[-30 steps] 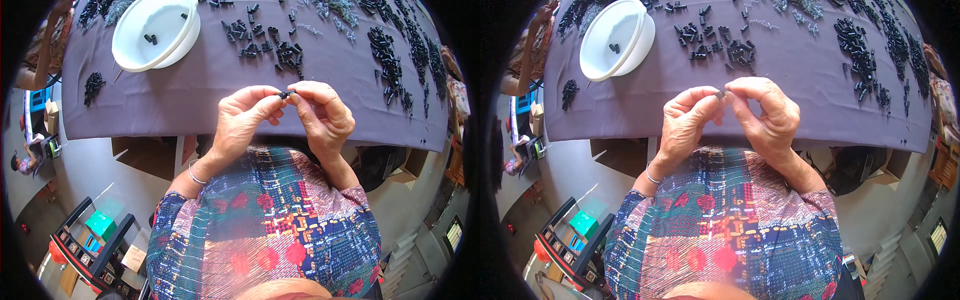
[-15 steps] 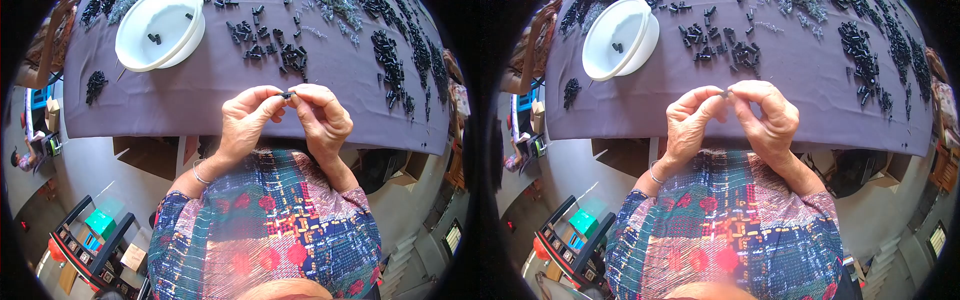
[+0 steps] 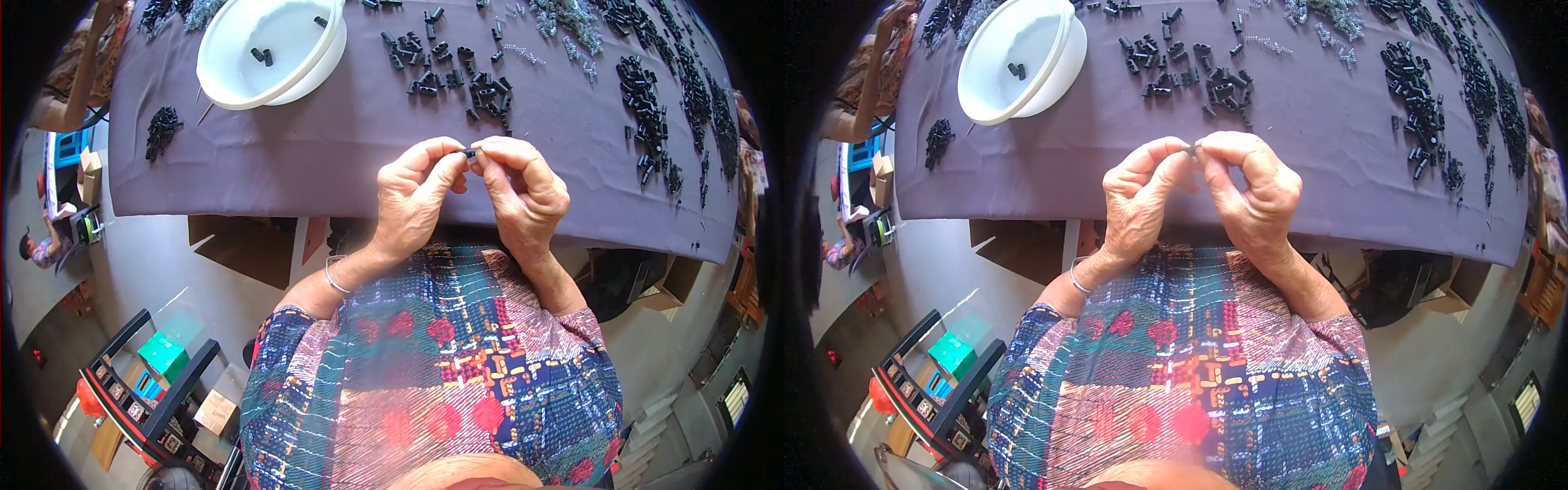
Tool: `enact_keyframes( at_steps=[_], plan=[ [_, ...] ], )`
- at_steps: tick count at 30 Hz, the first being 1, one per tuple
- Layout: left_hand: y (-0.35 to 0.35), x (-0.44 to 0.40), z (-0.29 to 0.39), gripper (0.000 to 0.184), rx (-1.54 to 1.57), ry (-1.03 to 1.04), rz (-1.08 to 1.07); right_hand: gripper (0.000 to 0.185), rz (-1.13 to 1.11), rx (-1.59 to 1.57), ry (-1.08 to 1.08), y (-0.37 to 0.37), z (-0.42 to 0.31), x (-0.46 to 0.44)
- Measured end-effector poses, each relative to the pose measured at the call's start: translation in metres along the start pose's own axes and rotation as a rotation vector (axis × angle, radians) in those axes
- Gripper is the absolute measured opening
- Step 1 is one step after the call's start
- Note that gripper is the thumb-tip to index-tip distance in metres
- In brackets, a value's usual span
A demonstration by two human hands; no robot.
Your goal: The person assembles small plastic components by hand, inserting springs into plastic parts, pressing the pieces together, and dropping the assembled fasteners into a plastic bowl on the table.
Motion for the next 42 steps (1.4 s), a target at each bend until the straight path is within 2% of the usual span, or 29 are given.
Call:
enact_keyframes(
  at_steps=[7,10,16,19,22,23,29,36,39,42],
  plan=[
    [0.001,-0.002,-0.004,0.016,0.027,0.027,0.039,0.013,-0.02,-0.01,0.03,0.005,0.002,0.001],
    [0.0,-0.004,-0.004,0.016,0.054,0.014,0.042,0.014,-0.012,-0.102,0.121,0.007,0.011,0.003],
    [-0.003,-0.007,-0.003,0.017,0.122,-0.07,0.043,0.017,0.008,0.006,-0.029,0.008,0.005,0.0],
    [-0.004,-0.005,-0.004,0.017,0.18,-0.142,0.017,0.027,-0.035,0.069,-0.18,0.008,0.001,0.001],
    [-0.004,-0.007,-0.005,0.017,0.28,-0.213,-0.037,0.037,-0.03,0.044,-0.16,0.009,0.001,0.005],
    [-0.002,-0.007,-0.004,0.017,0.328,-0.236,-0.067,0.044,-0.058,0.075,-0.232,0.01,0.002,0.006],
    [-0.001,-0.005,-0.013,0.016,0.512,-0.447,-0.162,0.05,-0.042,0.29,-0.359,0.012,0.0,0.01],
    [0.006,-0.004,-0.014,0.02,0.704,-0.51,-0.242,0.047,-0.034,0.232,-0.34,0.007,0.002,0.007],
    [0.006,-0.003,-0.007,0.021,0.396,-0.428,-0.178,0.045,-0.042,0.243,-0.372,0.005,0.0,0.007],
    [0.006,-0.006,-0.007,0.02,0.271,-0.356,-0.168,0.046,-0.034,0.25,-0.412,0.005,-0.001,0.007]
  ],
)
Point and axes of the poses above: each hand's wrist, its own x-axis away from the middle knuckle, its own y-axis out of the palm, z = x × y, the point moved 6 cm from there along -x, towards the middle knuckle, and after that the axes turned 2 degrees about -y, right-handed, at the moved point
